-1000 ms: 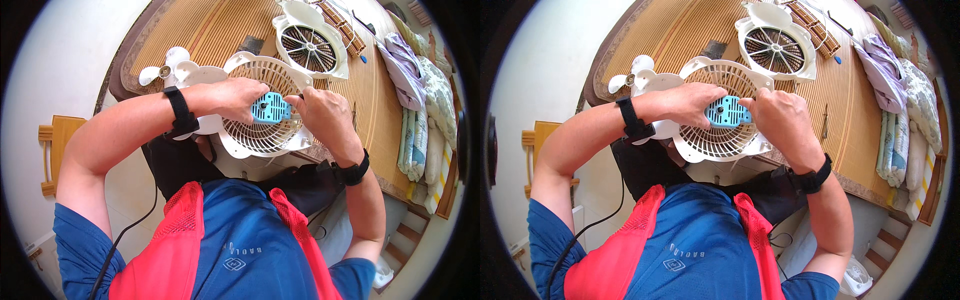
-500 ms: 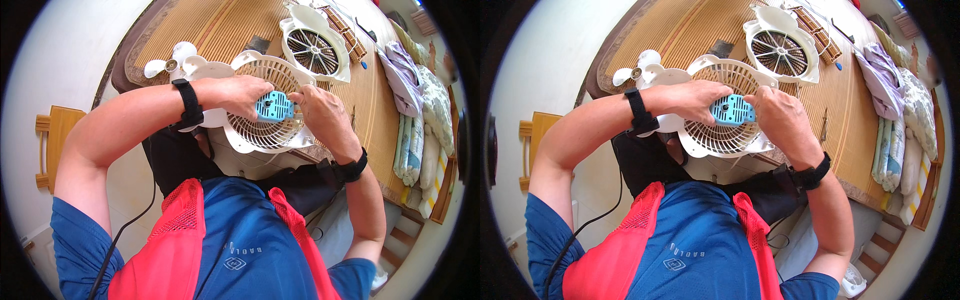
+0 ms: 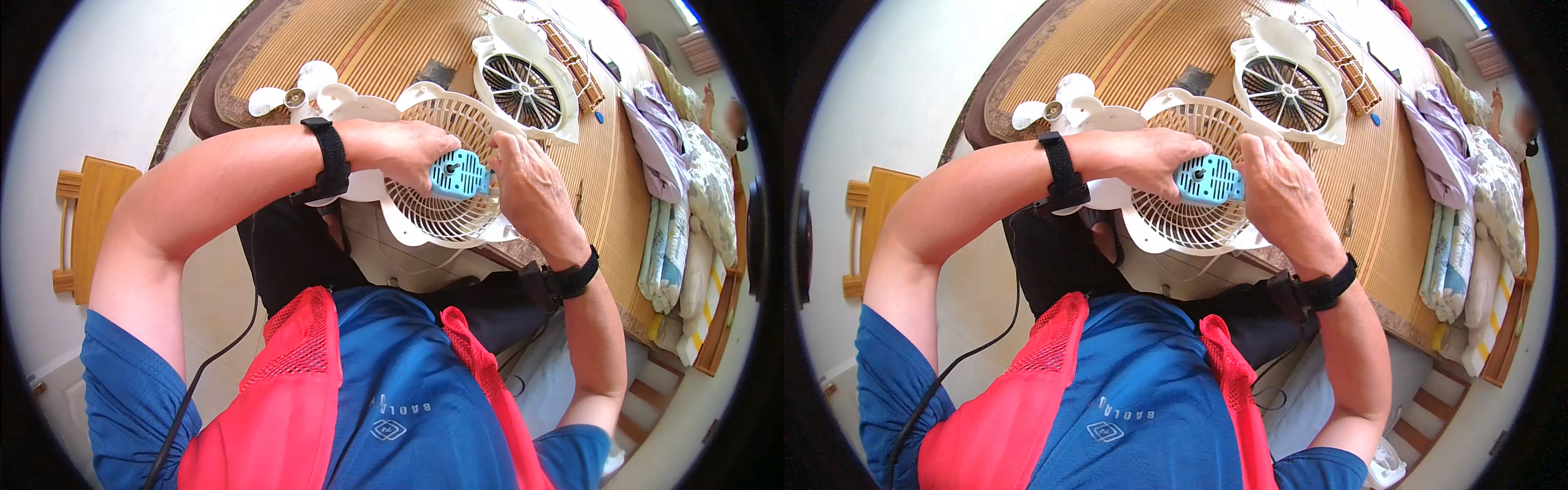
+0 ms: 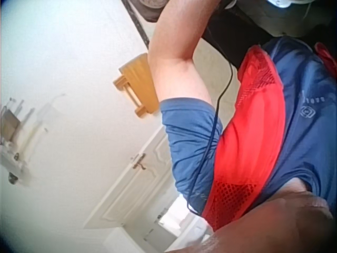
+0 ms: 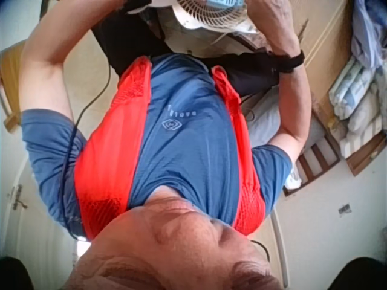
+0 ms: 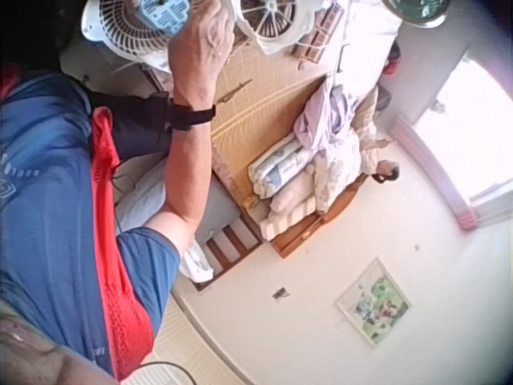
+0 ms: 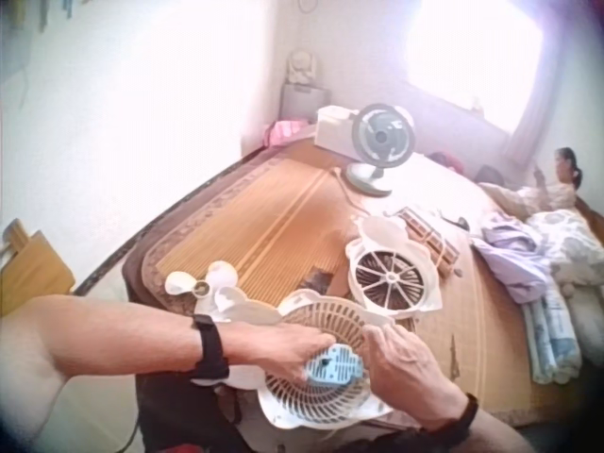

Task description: Disassembling and cleaning a small handheld fan using a screwdriver.

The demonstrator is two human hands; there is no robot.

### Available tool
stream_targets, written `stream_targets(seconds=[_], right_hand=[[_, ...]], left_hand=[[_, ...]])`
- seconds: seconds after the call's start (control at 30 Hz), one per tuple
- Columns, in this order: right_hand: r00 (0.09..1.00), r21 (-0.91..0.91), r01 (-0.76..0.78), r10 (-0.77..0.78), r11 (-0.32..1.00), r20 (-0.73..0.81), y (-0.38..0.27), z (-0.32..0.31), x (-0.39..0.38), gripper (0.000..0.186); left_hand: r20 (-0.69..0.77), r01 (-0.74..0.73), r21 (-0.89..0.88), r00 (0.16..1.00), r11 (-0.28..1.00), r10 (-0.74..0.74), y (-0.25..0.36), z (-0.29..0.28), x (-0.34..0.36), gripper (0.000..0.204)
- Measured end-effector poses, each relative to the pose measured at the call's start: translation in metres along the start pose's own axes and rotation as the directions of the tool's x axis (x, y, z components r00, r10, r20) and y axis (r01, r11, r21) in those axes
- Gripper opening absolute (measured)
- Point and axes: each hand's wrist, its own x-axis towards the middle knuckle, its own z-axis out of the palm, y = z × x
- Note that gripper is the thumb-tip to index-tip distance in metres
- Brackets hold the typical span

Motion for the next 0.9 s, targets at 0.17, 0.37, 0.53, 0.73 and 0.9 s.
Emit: stream_targets(seconds=[0.17, 0.37, 0.53, 0.73, 0.9], right_hand=[[0.965, -0.062, -0.139, 0.149, 0.988, 0.215, -0.003, -0.005, 0.000, 0.018], [0.991, 0.054, 0.075, -0.068, 0.996, -0.118, -0.001, 0.003, 0.000, 0.016], [0.915, -0.022, -0.282, 0.276, 0.959, 0.295, -0.014, -0.012, 0.006, 0.011], [0.987, 0.000, -0.094, 0.094, 0.996, 0.128, -0.011, -0.009, -0.001, 0.012], [0.977, 0.052, -0.146, 0.136, 0.988, 0.163, -0.009, -0.006, -0.001, 0.012]], left_hand=[[0.006, -0.018, -0.014, 1.000, 1.000, 0.018, -0.002, 0.000, -0.001, 0.060], [-0.039, -0.068, -0.005, 0.997, 0.998, 0.067, -0.007, 0.006, 0.003, 0.059], [-0.041, -0.073, -0.020, 0.997, 0.997, 0.072, -0.005, 0.004, -0.003, 0.059], [-0.029, -0.047, -0.004, 0.998, 0.999, 0.047, -0.003, 0.003, -0.003, 0.061], [0.004, -0.033, -0.020, 0.999, 0.999, 0.033, -0.004, -0.002, -0.008, 0.062]])
